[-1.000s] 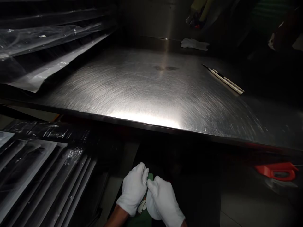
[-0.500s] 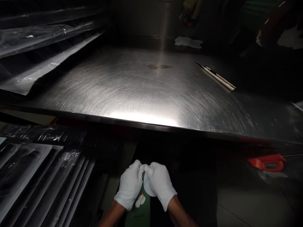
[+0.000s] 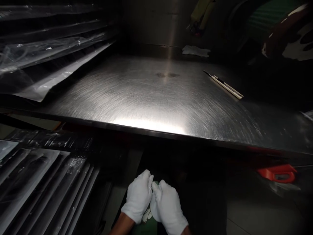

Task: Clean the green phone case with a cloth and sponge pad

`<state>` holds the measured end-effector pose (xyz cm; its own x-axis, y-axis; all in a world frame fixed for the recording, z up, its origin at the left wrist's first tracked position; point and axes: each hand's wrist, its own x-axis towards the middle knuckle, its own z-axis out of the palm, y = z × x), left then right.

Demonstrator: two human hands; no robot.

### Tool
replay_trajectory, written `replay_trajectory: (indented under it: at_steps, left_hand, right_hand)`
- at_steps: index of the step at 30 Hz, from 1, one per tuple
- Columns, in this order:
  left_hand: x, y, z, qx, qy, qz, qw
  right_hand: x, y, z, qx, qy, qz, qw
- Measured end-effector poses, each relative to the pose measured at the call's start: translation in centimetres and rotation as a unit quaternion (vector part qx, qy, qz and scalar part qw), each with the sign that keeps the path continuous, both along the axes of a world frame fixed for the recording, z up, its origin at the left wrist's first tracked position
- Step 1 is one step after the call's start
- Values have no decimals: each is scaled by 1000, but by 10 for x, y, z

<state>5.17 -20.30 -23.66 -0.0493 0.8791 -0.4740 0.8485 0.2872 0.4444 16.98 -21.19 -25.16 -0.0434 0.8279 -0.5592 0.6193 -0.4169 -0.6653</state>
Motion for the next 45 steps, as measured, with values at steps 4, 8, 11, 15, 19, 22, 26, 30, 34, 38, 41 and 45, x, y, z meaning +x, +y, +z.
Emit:
replay_trajectory:
  at_steps: [4, 8, 11, 15, 19, 22, 26, 30, 34, 38, 41, 45]
  left_hand:
    - [1, 1, 1, -5, 15, -4, 1000]
    - [3, 1, 4, -15, 29, -5, 999]
    - [2, 1, 4, -15, 34, -11, 999]
    - [0, 0, 3, -6, 47, -14, 999]
    - [2, -4, 3, -9, 59, -5, 998]
    - [3, -4, 2, -5, 59, -5, 998]
    - [1, -4, -1, 6, 61, -8, 998]
    - [0, -7, -3, 11, 62, -9, 998]
    - [-1, -7, -5, 21, 69, -11, 997]
    - [1, -7, -2, 18, 88, -8, 996]
    - [5, -8, 2, 7, 95, -21, 995]
    - [5, -6, 4, 0, 109, -27, 994]
  right_hand:
    - [-5, 5, -2, 33, -55, 15, 998]
    - [-6, 7, -2, 48, -118, 46, 991]
    - [-7, 9, -3, 64, -148, 70, 984]
    - [-12, 15, -2, 103, -167, 95, 976]
    - [-11, 1, 2, 102, -190, 114, 970]
    - [-11, 2, 1, 110, -191, 126, 967]
    - [-11, 14, -1, 127, -201, 121, 964]
    - [-9, 3, 2, 124, -211, 124, 962]
    - [-13, 10, 0, 140, -214, 131, 958]
    - [-14, 19, 0, 151, -223, 125, 955]
    - [-11, 13, 1, 141, -239, 116, 954]
    - [-13, 26, -2, 152, -234, 128, 952]
